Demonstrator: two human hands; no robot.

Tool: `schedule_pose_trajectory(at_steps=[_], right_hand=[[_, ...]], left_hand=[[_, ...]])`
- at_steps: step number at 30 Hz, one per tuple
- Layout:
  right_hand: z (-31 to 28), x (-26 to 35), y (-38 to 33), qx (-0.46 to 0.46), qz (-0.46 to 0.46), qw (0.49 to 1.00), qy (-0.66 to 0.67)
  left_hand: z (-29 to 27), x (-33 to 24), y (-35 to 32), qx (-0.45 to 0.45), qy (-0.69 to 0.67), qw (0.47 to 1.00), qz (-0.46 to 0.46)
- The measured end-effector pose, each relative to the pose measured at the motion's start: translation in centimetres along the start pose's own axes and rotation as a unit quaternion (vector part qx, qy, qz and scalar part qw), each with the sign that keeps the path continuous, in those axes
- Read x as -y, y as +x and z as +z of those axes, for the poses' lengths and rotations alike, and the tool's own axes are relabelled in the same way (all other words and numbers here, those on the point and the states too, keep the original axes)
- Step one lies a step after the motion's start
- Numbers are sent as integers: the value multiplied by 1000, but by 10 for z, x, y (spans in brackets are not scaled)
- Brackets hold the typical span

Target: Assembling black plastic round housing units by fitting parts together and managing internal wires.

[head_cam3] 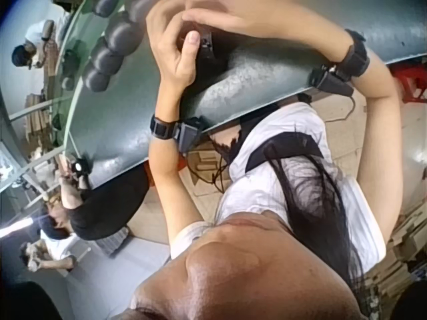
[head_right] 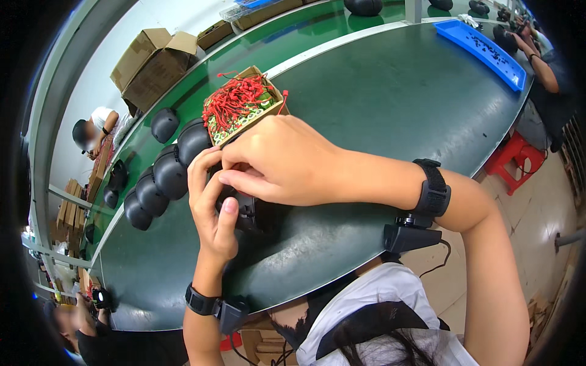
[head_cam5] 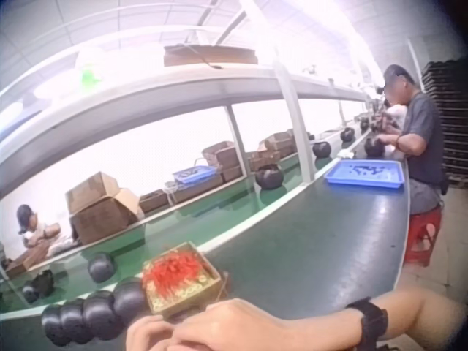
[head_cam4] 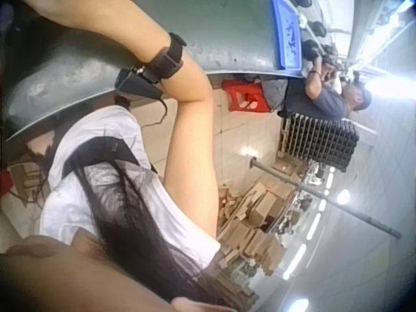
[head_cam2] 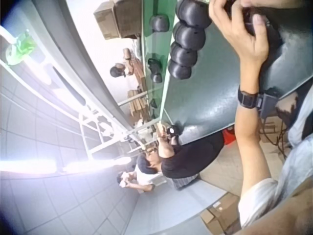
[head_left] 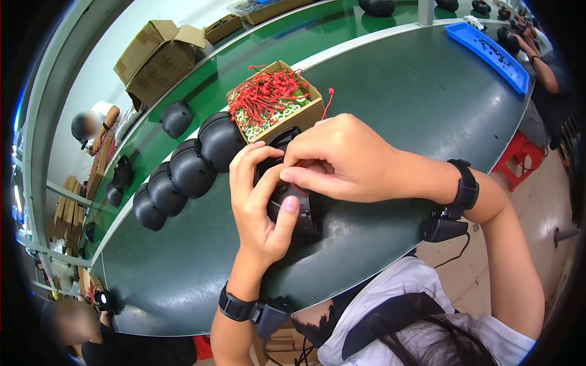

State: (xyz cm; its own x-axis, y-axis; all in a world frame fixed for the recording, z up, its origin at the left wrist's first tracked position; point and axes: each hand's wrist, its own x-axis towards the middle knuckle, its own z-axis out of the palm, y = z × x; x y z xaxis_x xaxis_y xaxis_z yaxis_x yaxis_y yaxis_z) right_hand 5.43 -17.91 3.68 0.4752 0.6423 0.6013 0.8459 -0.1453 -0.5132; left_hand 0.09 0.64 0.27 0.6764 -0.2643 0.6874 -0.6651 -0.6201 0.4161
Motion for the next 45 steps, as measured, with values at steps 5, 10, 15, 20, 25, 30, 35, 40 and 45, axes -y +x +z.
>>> schedule_pose_trajectory(at_steps=[5, 10, 15, 20, 25, 30, 35, 40, 45], right_hand=[[0, 1, 1, -39, -47, 997, 40], [5, 2, 0, -88, -147, 985, 5], [-9, 3, 4, -146, -69, 982, 95], [-22, -42, 11, -130, -74, 987, -60], [-41, -43, 8, 87, -34, 977, -194], [-53, -30, 15, 51, -83, 989, -115], [-33, -19, 12, 26, -143, 986, -80], [-22, -20, 6, 16, -96, 995, -21], [-30, -17, 13, 17, 19, 993, 115]], left_hand=[[-2, -13, 4, 15, -9, 1000, -24], [-4, -22, 3, 33, -15, 998, -52], [-1, -12, 1, 36, -49, 997, -43], [0, -16, 6, 23, -131, 988, -83], [-3, -7, 2, -12, -123, 989, -79], [-3, -10, 4, -13, -92, 994, -60], [-6, -17, 6, 44, -72, 996, -5], [-2, -18, 6, 61, -97, 993, 13], [-3, -17, 4, 28, -118, 992, -25]])
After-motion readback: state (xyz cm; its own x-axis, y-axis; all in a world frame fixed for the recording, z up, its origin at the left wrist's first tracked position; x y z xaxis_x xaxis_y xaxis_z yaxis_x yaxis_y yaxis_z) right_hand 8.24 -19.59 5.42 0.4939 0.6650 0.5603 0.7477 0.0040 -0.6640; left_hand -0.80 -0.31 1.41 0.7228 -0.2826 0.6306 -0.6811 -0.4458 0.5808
